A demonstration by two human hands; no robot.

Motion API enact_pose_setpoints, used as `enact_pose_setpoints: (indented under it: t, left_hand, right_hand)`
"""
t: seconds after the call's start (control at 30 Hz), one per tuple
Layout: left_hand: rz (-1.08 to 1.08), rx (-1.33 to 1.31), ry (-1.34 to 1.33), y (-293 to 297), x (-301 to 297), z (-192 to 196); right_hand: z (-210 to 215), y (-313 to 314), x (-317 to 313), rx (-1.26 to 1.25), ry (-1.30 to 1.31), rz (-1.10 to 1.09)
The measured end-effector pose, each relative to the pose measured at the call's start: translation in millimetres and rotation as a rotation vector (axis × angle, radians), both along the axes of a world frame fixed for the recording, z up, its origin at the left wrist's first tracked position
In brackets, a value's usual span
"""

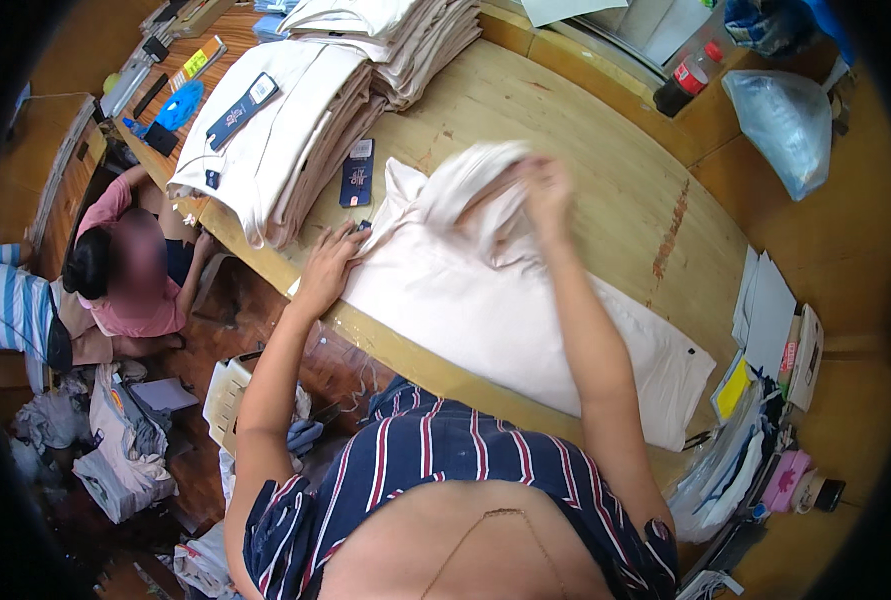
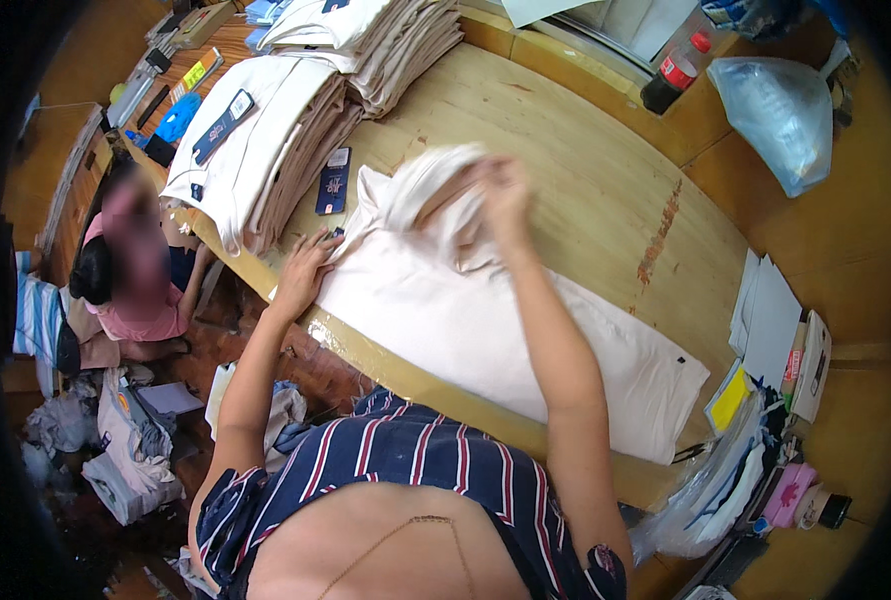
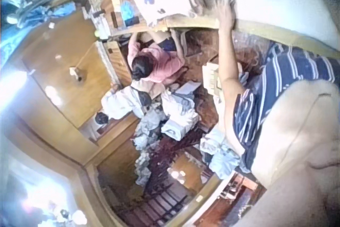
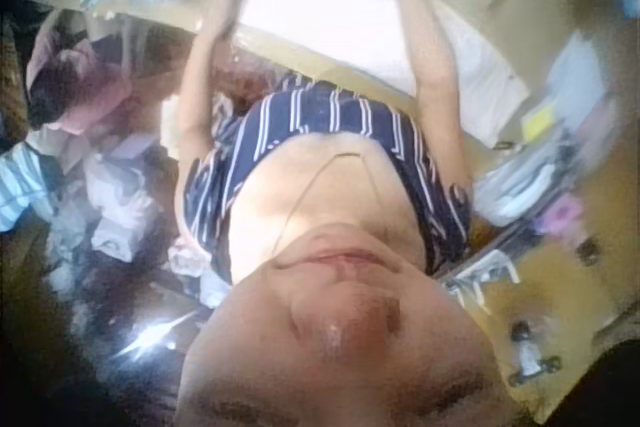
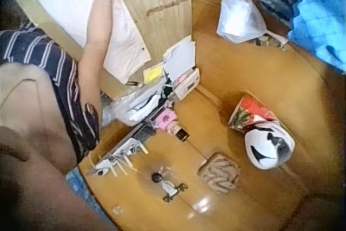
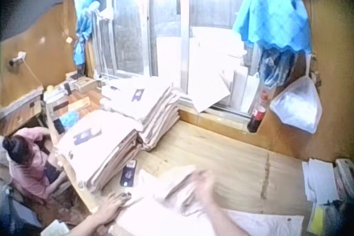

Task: The person folds a light-colored shirt on a wooden table, smooths it, and places a tag on it. They repeat this process with multiple shirts, stacking the finished items on the table.

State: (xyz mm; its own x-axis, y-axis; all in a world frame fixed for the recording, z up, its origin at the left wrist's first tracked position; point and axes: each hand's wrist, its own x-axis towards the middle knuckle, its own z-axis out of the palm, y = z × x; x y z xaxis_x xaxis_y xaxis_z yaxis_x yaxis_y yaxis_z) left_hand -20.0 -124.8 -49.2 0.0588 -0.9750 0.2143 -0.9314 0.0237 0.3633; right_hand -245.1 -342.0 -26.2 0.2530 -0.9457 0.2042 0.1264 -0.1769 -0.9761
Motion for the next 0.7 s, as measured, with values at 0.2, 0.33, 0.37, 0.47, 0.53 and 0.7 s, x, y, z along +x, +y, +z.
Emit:
enact_pose_setpoints:
  t: [0.2,0.33,0.37,0.47,0.53,0.7]
  left_hand:
    - [0.001,-0.069,0.139,-17.1,-9.1,5.5]
    - [0.122,-0.054,0.139,10.9,3.1,-1.5]
    - [0.129,-0.042,0.142,11.7,2.3,1.4]
    - [-0.009,-0.078,0.035,-17.8,-5.2,7.2]
    - [-0.053,-0.099,-0.048,-30.6,-7.1,10.3]
    - [0.102,-0.089,-0.137,-1.3,1.0,9.7]
  right_hand:
    - [-77.0,-196.9,-139.5,0.075,0.485,-0.568]
    - [-51.2,-179.7,-63.5,0.088,1.168,-0.800]
    - [-55.3,-179.3,-52.7,0.031,1.220,-0.811]
    - [-80.4,-222.1,-75.0,-0.007,1.104,-0.642]
    - [-73.9,-227.4,-80.0,-0.041,0.728,-0.329]
    - [105.0,-100.5,-83.1,-0.220,0.148,0.153]
